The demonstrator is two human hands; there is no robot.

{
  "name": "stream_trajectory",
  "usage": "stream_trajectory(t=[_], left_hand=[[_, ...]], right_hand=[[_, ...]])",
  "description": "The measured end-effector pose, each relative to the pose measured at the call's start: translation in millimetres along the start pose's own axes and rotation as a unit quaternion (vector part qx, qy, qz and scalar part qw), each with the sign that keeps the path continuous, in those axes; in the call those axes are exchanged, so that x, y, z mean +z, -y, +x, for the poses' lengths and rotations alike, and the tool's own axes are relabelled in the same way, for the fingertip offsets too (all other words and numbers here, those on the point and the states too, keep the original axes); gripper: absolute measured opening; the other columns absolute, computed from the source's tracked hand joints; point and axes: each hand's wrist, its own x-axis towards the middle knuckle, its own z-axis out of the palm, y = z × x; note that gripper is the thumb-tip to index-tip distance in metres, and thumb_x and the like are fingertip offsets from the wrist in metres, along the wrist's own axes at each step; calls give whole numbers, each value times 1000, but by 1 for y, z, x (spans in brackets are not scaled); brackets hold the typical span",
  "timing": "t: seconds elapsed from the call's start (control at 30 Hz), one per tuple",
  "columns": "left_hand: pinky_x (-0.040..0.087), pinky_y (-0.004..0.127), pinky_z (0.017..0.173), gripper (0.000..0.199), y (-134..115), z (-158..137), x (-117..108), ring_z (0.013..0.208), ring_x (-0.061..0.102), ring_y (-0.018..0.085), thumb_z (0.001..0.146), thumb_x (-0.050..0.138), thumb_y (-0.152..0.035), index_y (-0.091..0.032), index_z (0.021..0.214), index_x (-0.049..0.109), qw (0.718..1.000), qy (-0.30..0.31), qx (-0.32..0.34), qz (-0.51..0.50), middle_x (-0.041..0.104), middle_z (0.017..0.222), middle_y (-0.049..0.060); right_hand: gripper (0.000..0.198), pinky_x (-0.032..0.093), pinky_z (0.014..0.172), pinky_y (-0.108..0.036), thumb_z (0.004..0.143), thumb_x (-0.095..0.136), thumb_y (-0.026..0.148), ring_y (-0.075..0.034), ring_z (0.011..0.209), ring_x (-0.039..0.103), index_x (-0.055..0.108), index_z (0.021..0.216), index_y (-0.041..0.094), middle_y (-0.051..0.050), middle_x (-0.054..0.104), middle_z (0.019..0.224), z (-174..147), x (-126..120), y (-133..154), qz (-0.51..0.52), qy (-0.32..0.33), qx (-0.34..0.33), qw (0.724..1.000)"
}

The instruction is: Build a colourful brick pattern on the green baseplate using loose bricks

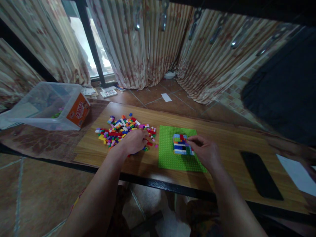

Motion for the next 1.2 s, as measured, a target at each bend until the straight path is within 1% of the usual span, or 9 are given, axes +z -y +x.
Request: stream_trajectory(t=[0.13,0.23,0.33,0.53,0.73,0.87,1.03,1.2], left_hand=[[43,24,66,19,0,0,-1,73,62,16,81,52,-14,-17,85,70,1000,21,-7,6,68,78,4],[43,23,65,17,0,0,-1,72,61,15,81,52,-13,-17,81,68,1000,22,-3,13,67,77,4],[42,23,65,19,0,0,-1,71,60,15,80,50,-11,-17,81,68,1000,19,5,17,67,76,4],[43,23,68,20,0,-1,-1,76,61,15,81,51,-12,-17,85,70,1000,23,5,3,68,81,4],[42,24,67,20,-1,-1,-1,75,61,16,81,51,-11,-17,85,70,1000,25,-5,-7,68,80,4],[41,24,65,16,0,0,0,72,60,16,80,51,-11,-16,80,67,1000,23,-3,-4,66,76,4],[39,24,63,13,1,0,1,69,59,15,79,52,-12,-16,76,64,1000,19,-1,-1,64,74,4],[40,24,65,13,3,1,2,71,59,15,78,52,-12,-16,76,64,1000,12,4,-5,65,75,4]], right_hand=[[16,51,73,-37,78,60,32,-21,74,66,72,80,22,-4,72,82,1,2,-6,-35,13,-8,999],[19,51,75,-38,79,56,29,-21,75,66,72,86,23,-4,73,84,1,7,-3,-76,12,-24,997],[22,52,77,-40,80,54,28,-23,77,66,71,91,22,-6,73,88,2,10,1,-102,7,-42,994],[23,53,80,-40,80,53,26,-23,81,68,69,97,22,-7,72,93,2,13,2,-121,15,-62,991],[23,54,79,-42,78,55,23,-24,81,69,67,97,20,-10,71,94,3,13,-1,-108,7,-73,991],[25,55,79,-41,77,56,22,-23,80,70,68,98,19,-10,71,94,3,11,-2,-85,11,-60,995],[25,55,77,-38,78,57,27,-22,79,69,69,98,19,-7,72,90,3,3,-4,-62,4,-15,998],[28,53,76,-39,81,56,38,-23,77,67,71,93,17,-11,72,89,7,-4,-4,-92,-76,26,993]])
